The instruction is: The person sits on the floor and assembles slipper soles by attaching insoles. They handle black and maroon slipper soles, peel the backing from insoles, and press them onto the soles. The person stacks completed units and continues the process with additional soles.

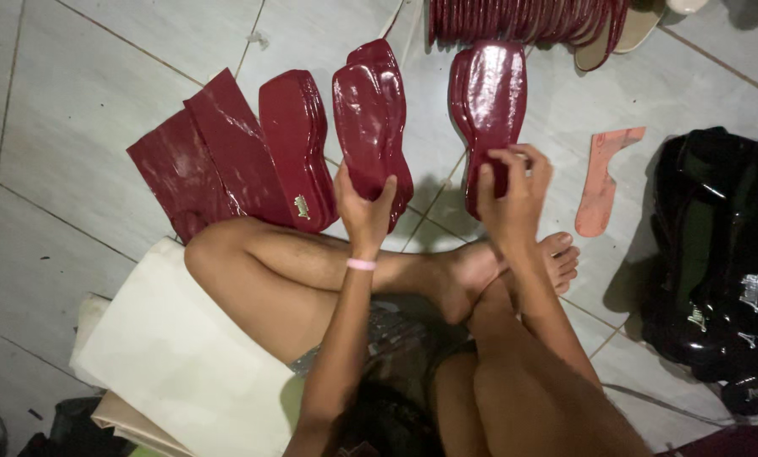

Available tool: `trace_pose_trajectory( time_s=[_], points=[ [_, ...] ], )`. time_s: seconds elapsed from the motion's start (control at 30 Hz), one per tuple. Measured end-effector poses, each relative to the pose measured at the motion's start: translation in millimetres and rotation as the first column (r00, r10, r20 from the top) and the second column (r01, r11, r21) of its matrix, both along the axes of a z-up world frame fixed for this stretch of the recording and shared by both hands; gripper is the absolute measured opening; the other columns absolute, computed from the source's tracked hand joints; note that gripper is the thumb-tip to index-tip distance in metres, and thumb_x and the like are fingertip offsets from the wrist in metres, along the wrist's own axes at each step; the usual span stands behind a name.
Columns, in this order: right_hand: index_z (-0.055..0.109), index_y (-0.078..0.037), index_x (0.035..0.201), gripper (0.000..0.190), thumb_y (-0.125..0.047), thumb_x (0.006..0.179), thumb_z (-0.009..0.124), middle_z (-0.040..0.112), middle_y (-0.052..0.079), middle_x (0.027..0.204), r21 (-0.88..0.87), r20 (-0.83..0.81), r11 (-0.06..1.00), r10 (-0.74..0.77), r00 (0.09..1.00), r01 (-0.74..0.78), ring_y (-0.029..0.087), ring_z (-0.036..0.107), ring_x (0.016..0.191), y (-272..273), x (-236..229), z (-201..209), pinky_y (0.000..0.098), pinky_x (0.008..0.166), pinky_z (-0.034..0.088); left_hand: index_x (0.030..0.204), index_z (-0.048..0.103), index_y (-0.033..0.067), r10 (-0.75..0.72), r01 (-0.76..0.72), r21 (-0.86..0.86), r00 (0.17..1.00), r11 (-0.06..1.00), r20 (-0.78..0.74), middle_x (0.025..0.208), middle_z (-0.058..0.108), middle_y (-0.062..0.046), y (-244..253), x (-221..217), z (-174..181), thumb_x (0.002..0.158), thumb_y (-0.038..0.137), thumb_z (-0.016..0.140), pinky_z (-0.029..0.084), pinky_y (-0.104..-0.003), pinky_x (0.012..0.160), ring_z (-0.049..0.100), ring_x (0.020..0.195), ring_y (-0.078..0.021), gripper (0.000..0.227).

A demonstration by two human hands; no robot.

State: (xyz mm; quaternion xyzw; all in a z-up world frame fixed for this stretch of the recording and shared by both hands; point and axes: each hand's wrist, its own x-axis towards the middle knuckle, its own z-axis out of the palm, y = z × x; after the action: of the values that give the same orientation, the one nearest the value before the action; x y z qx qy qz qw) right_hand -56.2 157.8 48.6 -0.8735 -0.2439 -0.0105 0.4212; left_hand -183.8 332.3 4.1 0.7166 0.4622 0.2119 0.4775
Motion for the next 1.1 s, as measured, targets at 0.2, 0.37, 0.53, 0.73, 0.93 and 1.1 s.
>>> trace_pose_trajectory(
  time_s=[0.2, 0.37, 0.53, 0.73, 0.93, 1.1],
  points=[
    [0.067, -0.007, 0.115, 0.02, -0.007, 0.096, 0.074, 0.065, 0.014, 0.117, 0.093, -0.047, 0.982, 0.167, 0.985, -0.162, 0.033, 0.06, 0.111, 19.5, -17.3, 1.3, 0.042, 0.098, 0.049, 0.147, 0.042, -0.0105, 0.015, -0.006, 0.145, 0.998, 0.989, -0.059, 0.144, 0.051, -0.029, 5.5, -10.1, 12.5, 0.08, 0.022, 0.089, 0.04, -0.048, 0.117, 0.051, 0.135, -0.0422, 0.087],
    [0.068, -0.008, 0.113, 0.019, -0.006, 0.095, 0.074, 0.065, 0.012, 0.114, 0.092, -0.035, 0.976, 0.202, 0.979, -0.198, 0.033, 0.061, 0.105, 22.4, -27.2, -0.7, 0.0416, 0.092, 0.05, 0.142, 0.045, -0.0105, -0.053, 0.096, 0.19, 0.974, 0.977, -0.219, 0.132, 0.051, -0.029, -5.7, 16.4, 2.1, 0.069, 0.016, 0.091, 0.04, -0.052, 0.108, 0.048, 0.125, -0.048, 0.09],
    [0.065, -0.007, 0.112, 0.021, -0.006, 0.094, 0.074, 0.065, 0.012, 0.114, 0.098, -0.076, 0.97, 0.231, 0.97, -0.223, 0.033, 0.061, 0.104, 13.8, -29.4, -11.1, 0.0423, 0.092, 0.049, 0.139, 0.045, -0.0105, 0.05, -0.027, 0.14, 0.985, 0.99, -0.166, 0.129, 0.051, -0.028, -9.2, 5.4, -15.1, 0.073, 0.02, 0.087, 0.044, -0.051, 0.108, 0.053, 0.122, -0.0444, 0.084],
    [0.066, -0.009, 0.115, 0.023, -0.009, 0.093, 0.073, 0.066, 0.012, 0.11, 0.029, -0.119, 0.967, 0.256, 0.959, -0.255, 0.034, 0.062, 0.1, 24.8, -30.1, -4.4, 0.0427, 0.089, 0.049, 0.149, 0.042, -0.0106, 0.2, -0.154, 0.326, 0.974, 0.933, -0.111, 0.143, 0.051, -0.031, 25.2, -34.4, 16.7, 0.075, 0.02, 0.084, 0.036, -0.049, 0.119, 0.05, 0.134, -0.0447, 0.09],
    [0.064, -0.003, 0.12, 0.031, -0.016, 0.094, 0.072, 0.066, 0.016, 0.111, -0.009, -0.164, 0.925, 0.374, 0.913, -0.38, 0.036, 0.062, 0.099, 35.0, -32.6, 7.6, 0.0445, 0.087, 0.05, 0.149, 0.026, -0.0204, 0.099, 0.176, 0.609, 0.915, 0.773, -0.39, 0.145, 0.033, -0.044, 57.0, -41.8, 42.8, 0.066, 0.048, 0.098, 0.023, -0.063, 0.109, 0.029, 0.134, -0.058, 0.129],
    [0.062, 0.0, 0.125, 0.038, -0.016, 0.092, 0.072, 0.067, 0.018, 0.117, -0.012, -0.143, 0.929, 0.364, 0.92, -0.37, 0.04, 0.062, 0.105, 36.0, -36.8, 2.9, 0.0467, 0.093, 0.05, 0.15, 0.028, -0.0134, -0.241, 0.31, 0.291, 0.938, 0.905, -0.251, 0.148, 0.036, -0.037, 2.8, -1.7, 15.0, 0.077, 0.032, 0.094, 0.03, -0.056, 0.117, 0.033, 0.14, -0.0512, 0.109]
  ],
)
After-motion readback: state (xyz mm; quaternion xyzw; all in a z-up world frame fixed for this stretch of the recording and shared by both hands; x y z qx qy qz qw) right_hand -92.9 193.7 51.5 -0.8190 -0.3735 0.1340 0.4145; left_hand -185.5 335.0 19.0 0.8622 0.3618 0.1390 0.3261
